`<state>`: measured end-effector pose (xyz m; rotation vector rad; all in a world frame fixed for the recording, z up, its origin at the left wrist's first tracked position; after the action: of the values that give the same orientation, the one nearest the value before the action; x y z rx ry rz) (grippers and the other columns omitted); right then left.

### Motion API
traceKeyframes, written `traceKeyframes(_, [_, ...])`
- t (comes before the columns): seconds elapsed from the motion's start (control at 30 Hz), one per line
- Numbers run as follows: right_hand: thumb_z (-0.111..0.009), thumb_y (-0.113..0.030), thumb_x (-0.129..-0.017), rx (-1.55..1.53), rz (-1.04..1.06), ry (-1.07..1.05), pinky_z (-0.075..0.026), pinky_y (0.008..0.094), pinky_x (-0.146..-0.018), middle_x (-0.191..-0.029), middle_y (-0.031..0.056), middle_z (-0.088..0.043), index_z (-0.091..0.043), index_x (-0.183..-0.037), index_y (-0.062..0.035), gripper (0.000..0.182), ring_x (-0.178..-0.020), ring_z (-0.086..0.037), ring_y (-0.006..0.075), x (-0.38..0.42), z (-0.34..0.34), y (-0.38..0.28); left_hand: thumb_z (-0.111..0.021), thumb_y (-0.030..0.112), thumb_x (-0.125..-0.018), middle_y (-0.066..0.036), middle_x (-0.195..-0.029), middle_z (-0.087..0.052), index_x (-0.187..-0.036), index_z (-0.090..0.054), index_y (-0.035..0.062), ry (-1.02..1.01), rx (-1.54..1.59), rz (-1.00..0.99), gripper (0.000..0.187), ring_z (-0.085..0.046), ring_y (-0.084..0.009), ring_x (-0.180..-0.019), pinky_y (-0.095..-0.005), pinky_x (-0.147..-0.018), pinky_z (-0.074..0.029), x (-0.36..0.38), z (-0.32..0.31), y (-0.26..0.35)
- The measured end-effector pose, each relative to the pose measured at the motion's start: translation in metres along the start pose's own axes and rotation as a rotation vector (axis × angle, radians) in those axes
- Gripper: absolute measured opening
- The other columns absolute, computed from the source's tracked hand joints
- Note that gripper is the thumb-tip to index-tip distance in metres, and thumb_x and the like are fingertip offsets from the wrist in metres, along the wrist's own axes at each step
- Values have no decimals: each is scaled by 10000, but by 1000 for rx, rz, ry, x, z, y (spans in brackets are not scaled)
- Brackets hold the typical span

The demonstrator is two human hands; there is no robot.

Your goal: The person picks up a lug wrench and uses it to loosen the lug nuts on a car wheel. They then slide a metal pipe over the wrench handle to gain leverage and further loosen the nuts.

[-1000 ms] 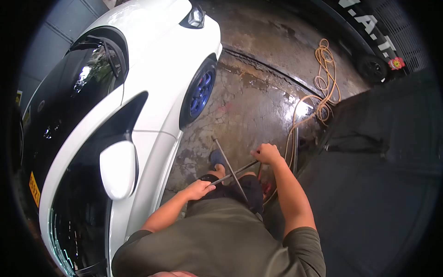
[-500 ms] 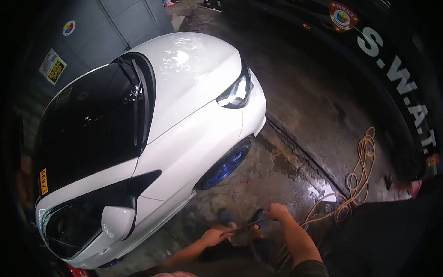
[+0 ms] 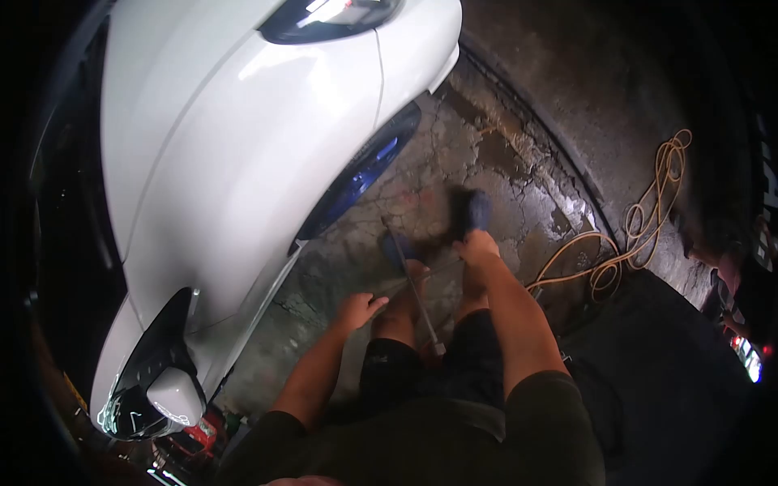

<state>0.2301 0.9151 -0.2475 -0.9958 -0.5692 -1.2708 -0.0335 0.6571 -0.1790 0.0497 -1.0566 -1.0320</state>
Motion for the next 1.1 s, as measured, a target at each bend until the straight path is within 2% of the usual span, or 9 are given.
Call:
traceKeyframes(0.1, [-684, -456, -881, 78, -22, -37, -554, 468, -917, -1056, 174, -741, -784, -988, -93, 391, -1042, -701, 374, -44, 0, -12, -663, 546, -930, -237, -680, -609, -679, -593, 7, 60, 62, -1, 599, -607, -446, -659, -496, -612, -475, -30, -16, -6])
traceKeyframes(0.2, [-694, -429, -875, 126, 79, -6, -559, 463, -875, -950, 191, -738, -771, -951, -60, 384, -963, -705, 384, -98, -7, -19, -668, 510, -940, -231, -648, -593, -713, -591, -5, 145, 43, 42, 568, -596, -456, -639, -494, -599, -471, -54, -33, -16])
traceKeyframes(0.3, [-688, -413, -882, 131, 97, -28, -562, 452, -876, -956, 185, -741, -776, -922, -62, 364, -964, -708, 375, -144, -9, -28, -649, 511, -954, -233, -647, -588, -716, -580, -3, 129, 72, 155, 571, -598, -462, -655, -501, -602, -464, -85, -51, -23])
traceKeyframes(0.47, [-673, -360, -878, 258, 387, 56, -579, 468, -819, -906, 218, -731, -771, -892, -54, 322, -893, -717, 395, -189, 11, -66, -648, 506, -958, -229, -634, -570, -719, -575, 17, 348, 34, 140, 549, -574, -468, -633, -505, -578, -447, -143, -103, -63])
traceKeyframes(0.63, [-640, -327, -892, 376, 546, 117, -580, 486, -791, -861, 229, -723, -745, -862, -16, 329, -861, -718, 407, -209, 28, -98, -637, 510, -955, -221, -661, -621, -734, -604, 38, 536, 49, 111, 523, -622, -466, -654, -517, -581, -483, -194, -144, -85])
traceKeyframes(0.73, [-641, -312, -870, 396, 603, 194, -581, 493, -779, -824, 231, -714, -728, -819, 2, 330, -826, -711, 414, -207, 31, -104, -649, 486, -951, -223, -655, -619, -738, -613, 42, 546, 128, 124, 495, -623, -466, -648, -518, -583, -492, -203, -153, -85])
traceKeyframes(0.87, [-640, -276, -851, 404, 628, 299, -582, 496, -773, -787, 243, -702, -716, -785, 17, 310, -797, -710, 418, -181, 23, -109, -677, 402, -953, -216, -646, -601, -736, -600, 30, 678, 151, -8, 437, -610, -458, -628, -504, -587, -489, -198, -167, -92])
traceKeyframes(0.97, [-643, -272, -850, 404, 618, 331, -582, 497, -778, -796, 247, -704, -717, -787, 17, 305, -804, -712, 420, -166, 14, -112, -637, 515, -951, -221, -631, -614, -741, -619, 45, 681, 68, 60, 516, -621, -464, -631, -526, -588, -498, -189, -173, -110])
traceKeyframes(1.1, [-653, -268, -851, 393, 586, 369, -583, 499, -788, -828, 251, -712, -719, -805, 23, 302, -823, -716, 419, -161, 5, -115, -681, 421, -951, -197, -614, -584, -744, -605, 33, 626, 139, 32, 447, -601, -451, -619, -499, -571, -476, -184, -152, -117])
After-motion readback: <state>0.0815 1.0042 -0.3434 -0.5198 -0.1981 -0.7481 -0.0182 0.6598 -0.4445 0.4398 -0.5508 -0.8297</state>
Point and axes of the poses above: each hand's wrist, its own x-axis away from the middle knuckle, its own z-axis out of the back of the hand, y = z × x, the point moved 4 cm from there along -x, towards the middle knuckle
